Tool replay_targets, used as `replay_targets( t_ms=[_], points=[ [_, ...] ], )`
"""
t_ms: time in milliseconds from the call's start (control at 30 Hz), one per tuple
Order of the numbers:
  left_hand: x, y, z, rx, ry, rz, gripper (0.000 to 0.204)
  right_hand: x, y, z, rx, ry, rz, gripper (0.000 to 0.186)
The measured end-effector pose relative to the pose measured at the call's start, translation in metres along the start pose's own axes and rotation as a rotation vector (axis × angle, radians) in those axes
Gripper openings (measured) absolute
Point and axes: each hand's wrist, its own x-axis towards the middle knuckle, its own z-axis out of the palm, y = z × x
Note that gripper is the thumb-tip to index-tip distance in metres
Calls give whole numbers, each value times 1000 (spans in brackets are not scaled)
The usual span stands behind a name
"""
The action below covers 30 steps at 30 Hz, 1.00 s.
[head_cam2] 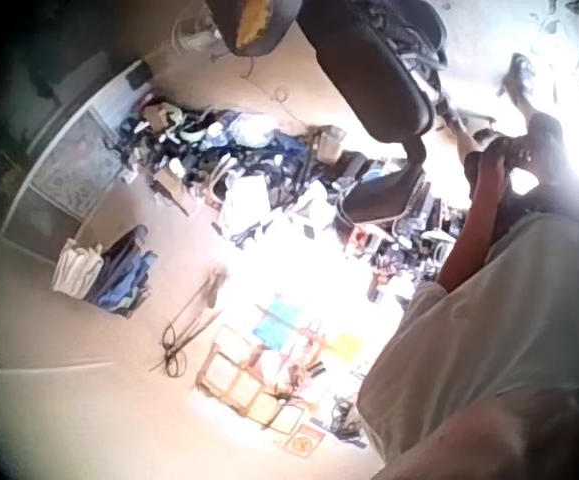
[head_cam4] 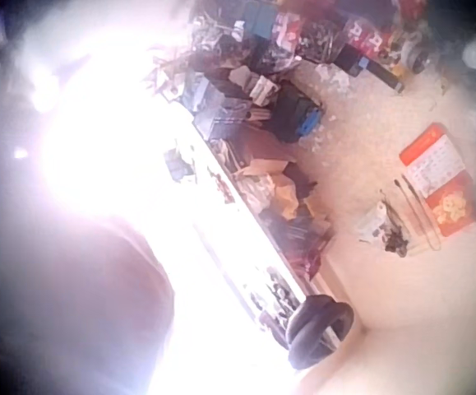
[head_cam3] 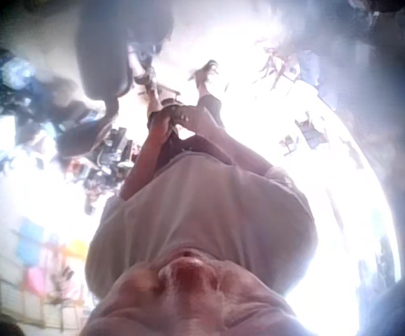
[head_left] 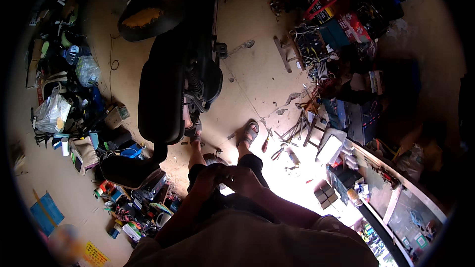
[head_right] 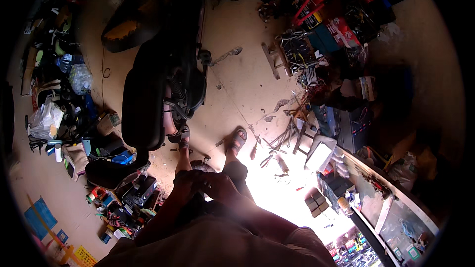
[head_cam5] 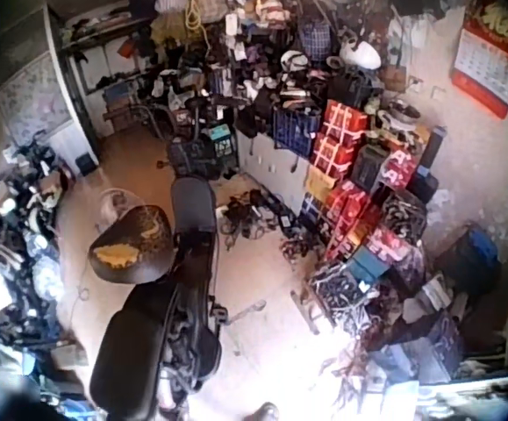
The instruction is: The person picks up metal brackets, moves across a workshop, and reaches into a container of tools and parts to work on a motorcycle's internal frame.
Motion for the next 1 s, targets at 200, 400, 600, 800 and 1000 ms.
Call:
replay_targets(
  t_ms=[200,400,600,800,1000],
  points=[
    [8,24,-14,567,-93,269,24,23,36,41,-19,149,-49,23],
    [27,51,-72,229,-38,-58,41,58,75,100,-73,194,-34,22],
    [50,41,-165,335,117,-70,25,110,150,148,-197,62,-142,23],
    [119,13,-229,341,171,44,27,153,239,163,-38,60,19,19],
    [194,1,-237,474,138,-81,33,179,296,136,-300,-24,39,20]
  ],
)
